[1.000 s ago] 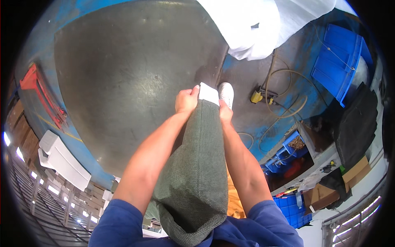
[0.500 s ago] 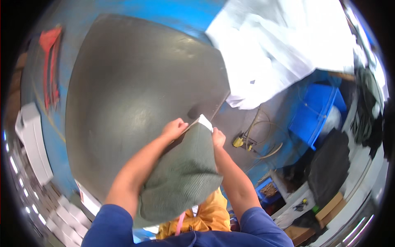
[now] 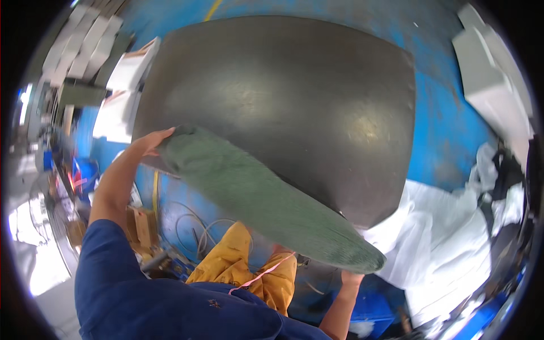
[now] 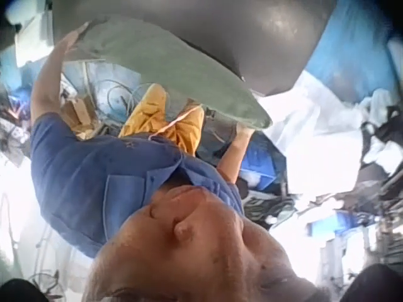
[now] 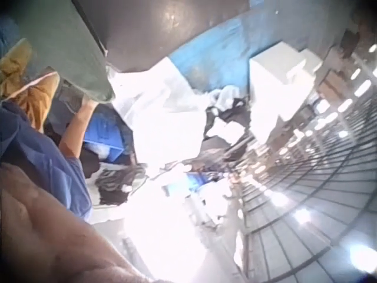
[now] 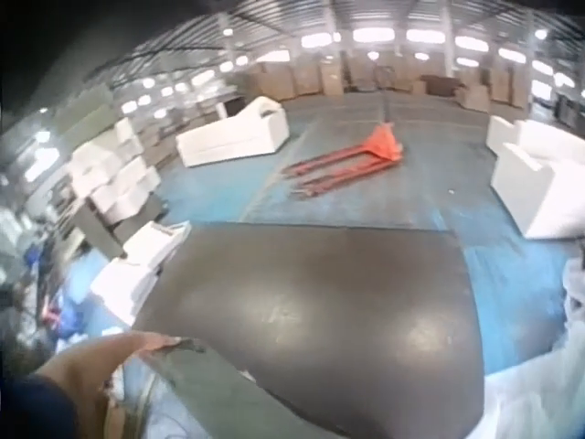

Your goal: Wrap a white foam piece around a wooden frame and fit a green fabric cover over the assembly, using scissors to trim materials.

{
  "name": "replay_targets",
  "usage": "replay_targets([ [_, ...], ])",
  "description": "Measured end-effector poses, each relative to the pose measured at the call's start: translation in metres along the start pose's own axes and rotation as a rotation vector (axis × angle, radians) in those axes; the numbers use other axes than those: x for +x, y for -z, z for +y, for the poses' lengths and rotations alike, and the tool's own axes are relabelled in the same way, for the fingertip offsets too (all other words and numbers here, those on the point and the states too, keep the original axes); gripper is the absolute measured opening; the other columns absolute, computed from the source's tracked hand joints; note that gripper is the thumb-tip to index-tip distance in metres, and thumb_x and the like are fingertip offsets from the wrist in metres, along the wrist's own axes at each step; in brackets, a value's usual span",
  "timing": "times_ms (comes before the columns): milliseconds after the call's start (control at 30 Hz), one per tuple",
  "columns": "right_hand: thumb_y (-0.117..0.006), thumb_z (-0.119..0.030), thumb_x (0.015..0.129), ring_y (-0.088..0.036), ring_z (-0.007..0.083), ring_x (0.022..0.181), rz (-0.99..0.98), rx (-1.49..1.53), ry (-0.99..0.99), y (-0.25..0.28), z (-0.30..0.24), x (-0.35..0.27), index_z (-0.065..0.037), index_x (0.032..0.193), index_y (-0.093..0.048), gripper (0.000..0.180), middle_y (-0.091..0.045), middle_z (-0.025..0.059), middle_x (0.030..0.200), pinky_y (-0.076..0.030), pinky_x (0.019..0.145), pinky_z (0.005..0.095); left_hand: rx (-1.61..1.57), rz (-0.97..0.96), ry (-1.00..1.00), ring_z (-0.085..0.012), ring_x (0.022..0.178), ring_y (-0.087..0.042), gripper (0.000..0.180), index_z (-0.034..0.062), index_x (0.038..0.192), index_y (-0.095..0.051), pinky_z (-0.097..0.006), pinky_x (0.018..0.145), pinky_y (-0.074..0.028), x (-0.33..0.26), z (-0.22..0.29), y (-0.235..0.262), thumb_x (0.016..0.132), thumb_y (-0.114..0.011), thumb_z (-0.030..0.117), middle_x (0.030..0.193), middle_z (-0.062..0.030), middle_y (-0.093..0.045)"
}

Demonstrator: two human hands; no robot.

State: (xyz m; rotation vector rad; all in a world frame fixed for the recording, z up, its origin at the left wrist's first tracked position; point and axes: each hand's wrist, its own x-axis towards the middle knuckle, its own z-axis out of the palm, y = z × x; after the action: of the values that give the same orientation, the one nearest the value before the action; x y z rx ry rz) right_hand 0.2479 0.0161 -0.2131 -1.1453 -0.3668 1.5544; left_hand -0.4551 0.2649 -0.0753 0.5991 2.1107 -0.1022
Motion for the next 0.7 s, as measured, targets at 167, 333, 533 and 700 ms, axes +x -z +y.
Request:
replay_targets([
  [167,-0.048,-0.048,0.096,-0.044,0.0293,0.132,-0.150,0.182,-0.098,-0.012,-0.027,0.023,-0.009,0.141,-0.044,0.060,-0.048,0.0105,0.142,-0.035,0.111,0.0455,-0.037,0.038,-0.210,-0.0243,0.104,-0.063,0.070,0.0059,0.127,-0.059,-0.041,0.091,-0.049,0.020,-0.057,-0.006,0.087,-0.054,0.063,0.117,-0.0115,-0.065],
  [333,-0.041,-0.057,0.095,-0.046,0.0332,0.130,0.448,-0.016,-0.061,-0.083,-0.071,0.068,-0.009,0.139,-0.047,0.065,-0.049,0.0121,0.142,-0.035,0.110,0.0506,-0.398,0.100,-0.477,-0.0237,0.098,-0.066,0.064,0.0024,0.124,-0.058,-0.034,0.085,-0.051,-0.030,-0.156,-0.031,0.084,-0.065,0.053,0.105,-0.0131,-0.069],
  [533,-0.037,-0.052,0.096,-0.053,0.0336,0.122,0.835,-0.512,0.064,-0.199,-0.079,0.103,-0.009,0.134,-0.051,0.060,-0.055,0.0129,0.134,-0.047,0.099,0.0501,-0.347,0.054,-0.468,-0.0322,0.101,-0.064,0.056,0.0024,0.122,-0.055,-0.038,0.088,-0.050,-0.043,-0.196,-0.025,0.079,-0.068,0.036,0.105,-0.0172,-0.067],
  [700,-0.052,-0.040,0.088,-0.043,0.0389,0.130,0.787,-1.369,0.316,-0.222,-0.075,0.099,-0.004,0.142,-0.039,0.067,-0.043,0.0205,0.142,-0.038,0.104,0.0531,-0.144,0.040,-0.589,-0.0369,0.105,-0.061,0.051,0.0030,0.118,-0.055,-0.045,0.088,-0.049,0.000,-0.134,-0.013,0.076,-0.066,0.029,0.108,-0.0181,-0.065],
])
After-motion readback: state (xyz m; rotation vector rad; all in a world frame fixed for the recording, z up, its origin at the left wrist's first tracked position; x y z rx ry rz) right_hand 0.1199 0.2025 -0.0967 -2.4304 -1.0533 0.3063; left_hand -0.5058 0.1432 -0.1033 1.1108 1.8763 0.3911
